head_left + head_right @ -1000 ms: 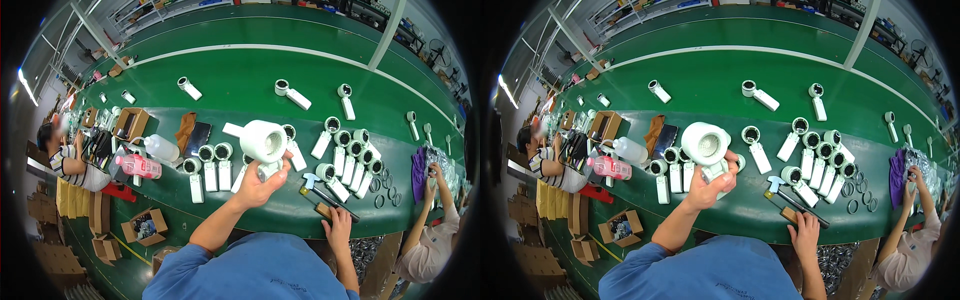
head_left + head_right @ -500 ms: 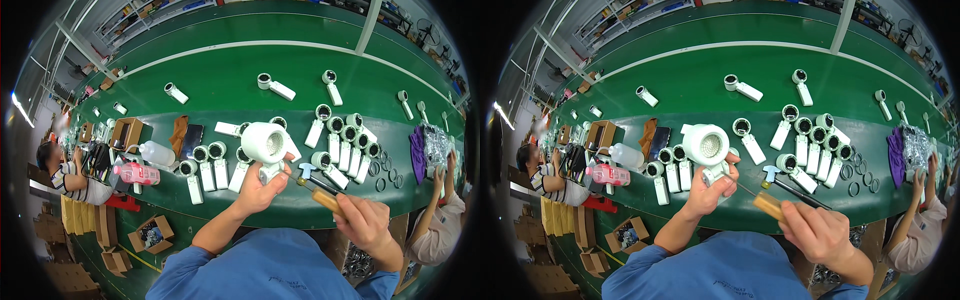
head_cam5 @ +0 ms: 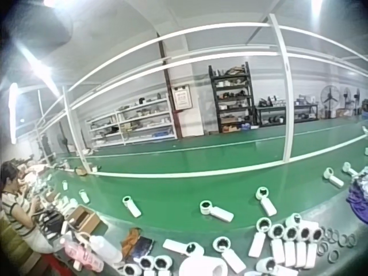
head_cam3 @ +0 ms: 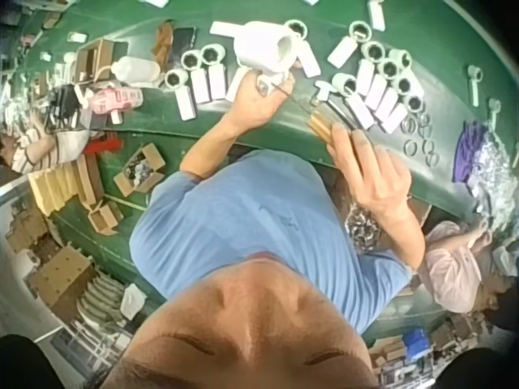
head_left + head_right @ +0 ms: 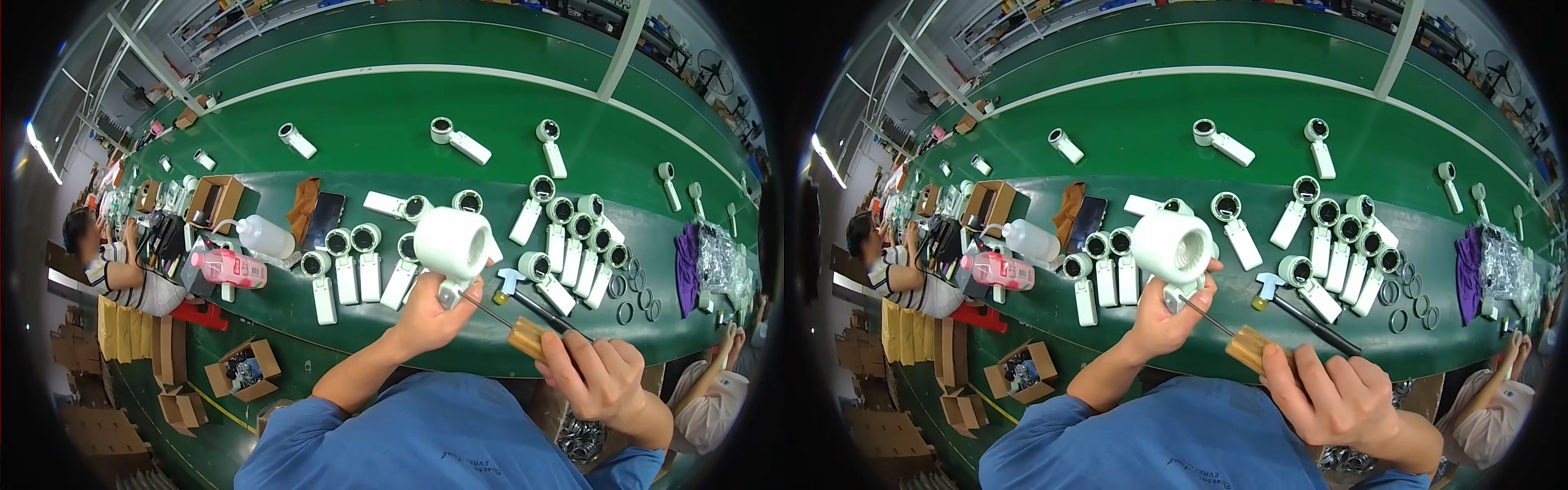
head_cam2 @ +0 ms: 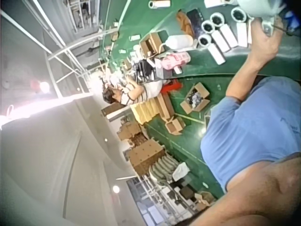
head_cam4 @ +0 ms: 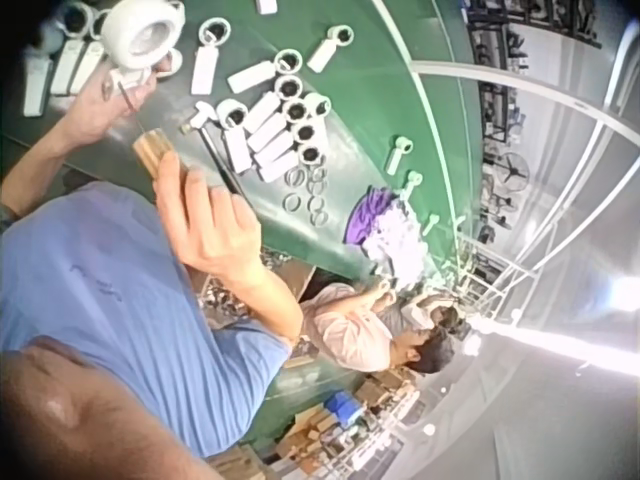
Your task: Assembling plastic and metal components using hand tools on a manufacturing line.
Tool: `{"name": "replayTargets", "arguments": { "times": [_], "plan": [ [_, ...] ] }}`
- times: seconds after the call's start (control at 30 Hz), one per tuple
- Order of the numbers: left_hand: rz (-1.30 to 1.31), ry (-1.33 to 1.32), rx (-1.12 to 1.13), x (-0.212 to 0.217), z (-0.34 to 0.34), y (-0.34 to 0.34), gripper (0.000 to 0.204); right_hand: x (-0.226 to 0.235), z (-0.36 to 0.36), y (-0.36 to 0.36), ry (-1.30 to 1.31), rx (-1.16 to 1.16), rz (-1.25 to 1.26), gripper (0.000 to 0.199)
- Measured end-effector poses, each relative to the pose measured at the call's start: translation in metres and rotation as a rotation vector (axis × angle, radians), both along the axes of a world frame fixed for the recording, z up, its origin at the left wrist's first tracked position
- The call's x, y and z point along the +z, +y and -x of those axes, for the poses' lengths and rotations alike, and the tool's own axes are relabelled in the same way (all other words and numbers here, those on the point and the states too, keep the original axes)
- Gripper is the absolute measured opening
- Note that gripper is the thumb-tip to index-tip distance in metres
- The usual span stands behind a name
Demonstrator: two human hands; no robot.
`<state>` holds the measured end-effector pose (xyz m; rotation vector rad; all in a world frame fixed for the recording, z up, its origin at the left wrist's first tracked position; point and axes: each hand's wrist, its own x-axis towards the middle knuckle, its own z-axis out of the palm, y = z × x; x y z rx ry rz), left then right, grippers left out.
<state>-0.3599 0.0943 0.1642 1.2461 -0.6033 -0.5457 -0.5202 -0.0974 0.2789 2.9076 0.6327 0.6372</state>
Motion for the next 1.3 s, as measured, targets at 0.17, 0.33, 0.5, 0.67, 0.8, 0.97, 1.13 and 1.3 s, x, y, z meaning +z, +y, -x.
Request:
{"name": "replayTargets", "arguments": {
  "times": [0.17, 0.33, 0.5, 0.67, 0.8, 0.97, 1.13, 1.3],
  "plan": [
    [-0.008, -0.399, 0.137, -0.02, 0.001, -0.003, 0.031, -0.014, 0.001, 0.002, 0.549, -0.183, -1.029, 0.031],
    [-0.058, -0.681, 0.285, -0.049, -0.002, 0.003, 0.032, -0.026, 0.004, 0.013, 0.655, -0.25, -1.411, 0.026],
    [0.527, -0.86, 0.366, -0.04, -0.02, 0.004, 0.033, -0.028, 0.002, 0.029, 0.418, -0.2, -1.286, 0.024],
    [0.521, -1.024, 0.333, -0.019, -0.012, 0.0, 0.033, -0.016, 0.002, 0.016, 0.867, -0.213, -1.514, 0.021],
    [0.648, -0.961, 0.217, -0.011, -0.01, -0.008, 0.036, -0.01, 0.001, 0.013, 1.32, -0.226, -1.667, 0.021],
    [0.492, -1.028, 0.151, -0.007, -0.035, 0.004, 0.038, -0.007, -0.002, 0.013, 1.601, -0.243, -1.86, 0.023],
    [-0.06, -1.03, 0.217, 0.01, -0.028, -0.002, 0.033, -0.004, -0.006, 0.012, 1.435, -0.295, -2.077, 0.027],
    [-0.224, -0.941, 0.118, 0.002, -0.023, 0.0, 0.031, -0.015, -0.012, -0.008, 1.44, -0.32, -2.092, 0.03]
  ]
}}
